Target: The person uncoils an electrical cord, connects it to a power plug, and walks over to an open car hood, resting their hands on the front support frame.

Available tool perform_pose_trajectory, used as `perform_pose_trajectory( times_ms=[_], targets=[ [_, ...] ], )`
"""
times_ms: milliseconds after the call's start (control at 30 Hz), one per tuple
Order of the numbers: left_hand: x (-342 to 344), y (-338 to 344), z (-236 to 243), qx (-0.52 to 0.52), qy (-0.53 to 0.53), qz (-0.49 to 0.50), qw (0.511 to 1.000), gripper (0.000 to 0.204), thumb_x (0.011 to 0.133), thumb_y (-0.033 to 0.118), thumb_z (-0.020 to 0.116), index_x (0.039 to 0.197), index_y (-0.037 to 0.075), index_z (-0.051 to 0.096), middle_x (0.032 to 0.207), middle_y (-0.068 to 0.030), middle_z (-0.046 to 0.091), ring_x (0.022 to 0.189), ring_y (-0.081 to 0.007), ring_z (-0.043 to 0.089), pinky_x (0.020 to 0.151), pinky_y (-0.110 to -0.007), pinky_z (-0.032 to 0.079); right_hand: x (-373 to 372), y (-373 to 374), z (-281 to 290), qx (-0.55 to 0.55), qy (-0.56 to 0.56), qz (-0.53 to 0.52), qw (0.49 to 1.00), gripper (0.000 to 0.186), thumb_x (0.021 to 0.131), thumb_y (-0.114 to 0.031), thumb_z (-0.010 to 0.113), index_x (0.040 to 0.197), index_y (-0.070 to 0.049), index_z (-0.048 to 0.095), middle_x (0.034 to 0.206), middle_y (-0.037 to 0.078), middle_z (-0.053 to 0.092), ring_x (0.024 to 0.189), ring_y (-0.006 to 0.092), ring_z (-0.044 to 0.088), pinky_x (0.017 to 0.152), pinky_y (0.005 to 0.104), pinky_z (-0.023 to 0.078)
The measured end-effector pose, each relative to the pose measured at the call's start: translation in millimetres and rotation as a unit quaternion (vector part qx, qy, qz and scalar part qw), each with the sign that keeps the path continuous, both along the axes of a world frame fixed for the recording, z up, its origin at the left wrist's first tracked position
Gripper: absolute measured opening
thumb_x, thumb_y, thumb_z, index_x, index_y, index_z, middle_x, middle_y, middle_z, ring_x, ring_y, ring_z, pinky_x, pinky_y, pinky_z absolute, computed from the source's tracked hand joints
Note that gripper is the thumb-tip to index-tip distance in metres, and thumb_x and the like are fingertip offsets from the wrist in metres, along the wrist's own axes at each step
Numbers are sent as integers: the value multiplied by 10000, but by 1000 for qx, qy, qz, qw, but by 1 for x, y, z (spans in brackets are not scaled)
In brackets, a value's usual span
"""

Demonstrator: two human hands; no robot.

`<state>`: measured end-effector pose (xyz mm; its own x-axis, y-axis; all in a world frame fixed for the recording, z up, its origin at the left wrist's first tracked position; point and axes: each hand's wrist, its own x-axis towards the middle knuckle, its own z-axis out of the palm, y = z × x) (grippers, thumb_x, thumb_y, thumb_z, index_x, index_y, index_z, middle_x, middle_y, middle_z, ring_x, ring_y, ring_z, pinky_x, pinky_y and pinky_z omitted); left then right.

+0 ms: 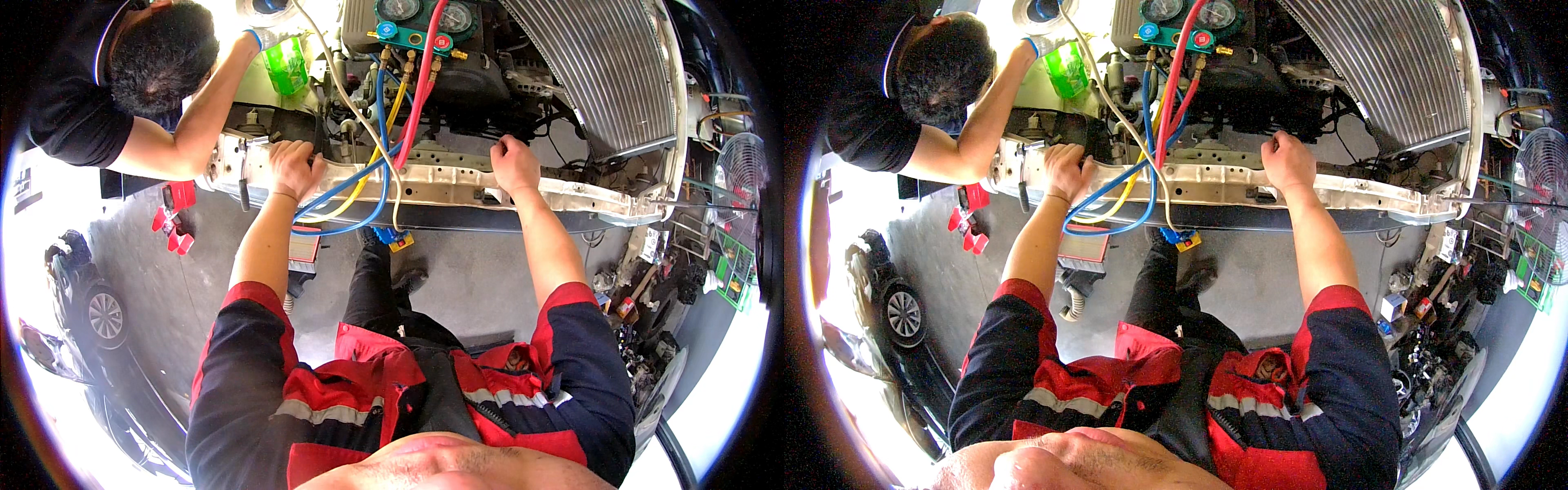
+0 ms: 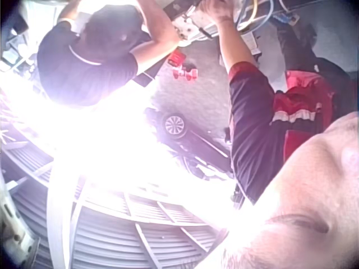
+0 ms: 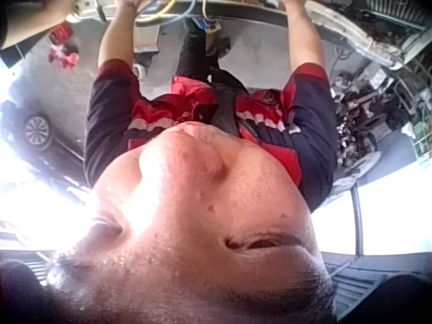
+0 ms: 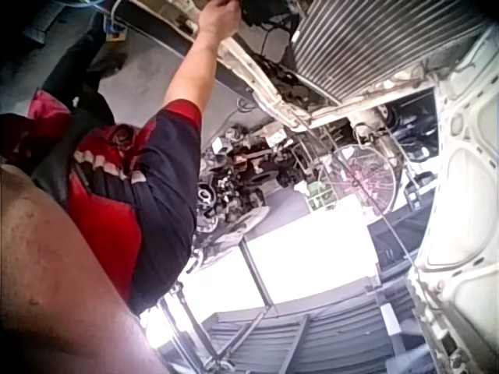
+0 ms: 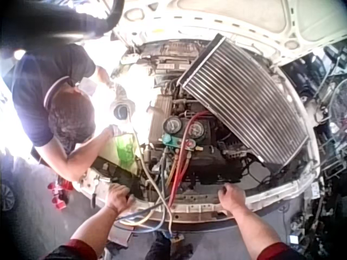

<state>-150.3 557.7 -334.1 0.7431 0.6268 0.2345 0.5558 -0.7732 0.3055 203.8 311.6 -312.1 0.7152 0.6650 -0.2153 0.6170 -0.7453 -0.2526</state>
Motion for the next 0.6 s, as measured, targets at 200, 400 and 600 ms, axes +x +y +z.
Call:
perform_pose_trajectory(
  times_ms=[200,400,600],
  targets=[
    [0,1,-2,-3,-5,-4,1000,174,763,250,646,719,98,571,742,-91,589,812,-324,589,831,-448,446,0,-1,-1,7,-5,4,1000,315,907,-325,524,1029,-86,690,1059,158,704,959,379,669,826,483,541],
    [0,0,-2,-1,4,-4,1000,167,762,247,647,731,99,576,753,-92,599,824,-324,593,836,-447,445,1,-2,-2,6,-3,2,1000,310,905,-325,529,1019,-86,690,1049,158,706,949,380,669,822,487,539],
    [-1,1,-4,-2,8,-5,1000,163,758,241,651,730,101,575,754,-91,599,827,-328,591,833,-453,443,0,-1,-1,1,-7,9,1000,325,902,-333,526,1031,-85,692,1056,156,705,965,372,667,840,475,535]
  ],
)
